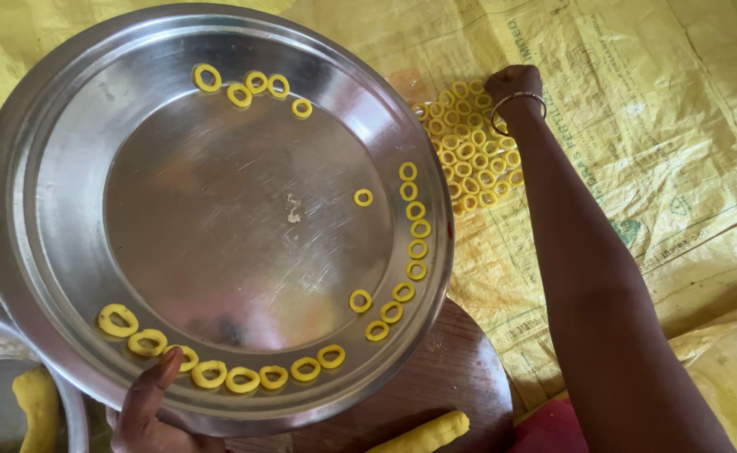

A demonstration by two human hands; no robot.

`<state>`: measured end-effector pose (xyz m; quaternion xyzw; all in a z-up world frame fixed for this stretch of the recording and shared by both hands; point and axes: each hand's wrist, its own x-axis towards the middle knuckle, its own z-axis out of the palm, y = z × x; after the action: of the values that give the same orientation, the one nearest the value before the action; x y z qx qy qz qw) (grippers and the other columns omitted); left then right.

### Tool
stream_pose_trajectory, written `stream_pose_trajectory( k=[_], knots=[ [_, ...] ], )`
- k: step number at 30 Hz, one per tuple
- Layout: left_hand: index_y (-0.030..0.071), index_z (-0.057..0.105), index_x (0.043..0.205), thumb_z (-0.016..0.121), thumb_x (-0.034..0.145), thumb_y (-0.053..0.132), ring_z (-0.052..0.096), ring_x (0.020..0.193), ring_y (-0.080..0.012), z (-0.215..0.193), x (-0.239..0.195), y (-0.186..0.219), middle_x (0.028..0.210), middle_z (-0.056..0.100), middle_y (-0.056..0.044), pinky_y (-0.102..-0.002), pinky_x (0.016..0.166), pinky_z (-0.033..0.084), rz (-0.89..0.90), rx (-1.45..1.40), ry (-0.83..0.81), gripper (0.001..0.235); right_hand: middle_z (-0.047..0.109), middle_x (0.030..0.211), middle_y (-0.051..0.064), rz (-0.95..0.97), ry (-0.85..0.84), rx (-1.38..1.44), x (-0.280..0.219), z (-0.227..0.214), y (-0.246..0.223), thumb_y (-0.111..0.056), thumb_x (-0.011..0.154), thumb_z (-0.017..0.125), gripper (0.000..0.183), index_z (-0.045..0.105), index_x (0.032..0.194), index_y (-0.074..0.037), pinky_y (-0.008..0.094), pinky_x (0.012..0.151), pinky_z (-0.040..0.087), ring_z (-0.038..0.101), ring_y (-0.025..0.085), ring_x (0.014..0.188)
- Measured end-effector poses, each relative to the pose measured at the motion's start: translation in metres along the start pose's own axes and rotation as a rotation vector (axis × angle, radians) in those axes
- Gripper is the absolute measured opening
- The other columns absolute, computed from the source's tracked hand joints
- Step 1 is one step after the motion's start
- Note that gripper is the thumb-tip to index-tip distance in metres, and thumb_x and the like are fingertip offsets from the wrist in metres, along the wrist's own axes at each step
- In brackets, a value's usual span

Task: The person arranges small yellow dough rings from a metal tray onto a plastic sheet laid on the floor. They pick up the rings one by one and place them in neat rows. The person also briefly rolls a piece of dough on a wooden board.

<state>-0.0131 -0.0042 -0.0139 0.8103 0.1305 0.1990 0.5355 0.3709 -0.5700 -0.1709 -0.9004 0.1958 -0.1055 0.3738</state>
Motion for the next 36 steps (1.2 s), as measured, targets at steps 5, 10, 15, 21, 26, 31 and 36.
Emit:
stream_pose_trajectory(
  k=[5, 10, 15, 21, 26, 31, 36],
  knots=[
    [-0.003, 0.067, 0.112, 0.072, 0.086, 0.005, 0.069, 0.118, -0.0329, -0.002, -0.004, 0.009, 0.125, 0.067, -0.024, -0.048, 0.108, 0.058, 0.094, 0.098, -0.041, 0.028, 0.076, 0.078, 0.012, -0.142, 0.037, -0.080, 0.001, 0.004, 0.009, -0.016, 0.080, 0.083, 0.015, 0.078, 0.087, -0.003, 0.034, 0.066, 0.057, 0.072, 0.020, 0.068],
    [0.002, 0.066, 0.115, 0.069, 0.088, 0.008, 0.072, 0.111, -0.0294, 0.001, 0.007, 0.031, 0.123, 0.067, -0.020, -0.044, 0.099, 0.060, -0.136, -0.086, 0.031, 0.028, 0.076, 0.087, 0.014, -0.259, 0.080, -0.145, -0.004, 0.000, 0.003, 0.001, 0.087, 0.070, 0.017, 0.082, 0.093, -0.009, 0.037, 0.071, 0.058, 0.073, 0.022, 0.076],
    [-0.007, 0.066, 0.110, 0.067, 0.089, 0.013, 0.068, 0.114, -0.0324, 0.013, 0.007, 0.060, 0.125, 0.059, -0.019, -0.041, 0.096, 0.060, -0.106, -0.031, 0.081, 0.029, 0.070, 0.103, 0.015, -0.593, 0.199, -0.078, -0.045, -0.009, -0.071, 0.004, 0.093, 0.074, 0.011, 0.075, 0.099, -0.006, 0.036, 0.077, 0.063, 0.072, 0.024, 0.088],
    [-0.004, 0.059, 0.126, 0.066, 0.078, 0.011, 0.069, 0.097, -0.0267, 0.018, 0.017, 0.071, 0.107, 0.064, -0.014, -0.040, 0.089, 0.062, -0.677, -0.730, 0.243, 0.050, 0.066, 0.105, 0.012, -1.057, -0.346, 0.156, -0.140, 0.025, -0.216, 0.005, 0.090, 0.075, 0.028, 0.071, 0.116, -0.004, 0.037, 0.079, 0.061, 0.070, 0.024, 0.093],
    [-0.002, 0.063, 0.114, 0.067, 0.083, 0.009, 0.069, 0.100, -0.0265, 0.016, 0.010, 0.065, 0.110, 0.065, -0.016, -0.040, 0.089, 0.059, -0.387, -0.399, 0.171, 0.033, 0.065, 0.102, 0.012, -1.077, -0.214, -0.188, -0.178, 0.026, -0.267, -0.012, 0.082, 0.080, 0.021, 0.072, 0.101, -0.009, 0.047, 0.080, 0.054, 0.067, 0.034, 0.096],
    [-0.008, 0.065, 0.114, 0.066, 0.091, 0.010, 0.068, 0.110, -0.0272, 0.016, 0.006, 0.069, 0.120, 0.062, -0.017, -0.040, 0.096, 0.058, -0.165, -0.119, 0.084, 0.029, 0.063, 0.104, 0.015, -0.960, -0.236, -0.057, -0.158, 0.060, -0.244, -0.009, 0.081, 0.081, 0.017, 0.070, 0.095, -0.009, 0.044, 0.079, 0.053, 0.065, 0.034, 0.093],
    [0.001, 0.061, 0.128, 0.060, 0.078, 0.009, 0.070, 0.098, -0.0276, 0.016, 0.019, 0.067, 0.109, 0.064, -0.015, -0.043, 0.091, 0.062, -0.746, -0.698, 0.239, 0.051, 0.063, 0.108, 0.008, -0.695, -0.227, 0.287, -0.071, 0.048, -0.175, -0.006, 0.093, 0.078, 0.012, 0.068, 0.098, -0.010, 0.032, 0.080, 0.061, 0.068, 0.022, 0.095]
  ],
)
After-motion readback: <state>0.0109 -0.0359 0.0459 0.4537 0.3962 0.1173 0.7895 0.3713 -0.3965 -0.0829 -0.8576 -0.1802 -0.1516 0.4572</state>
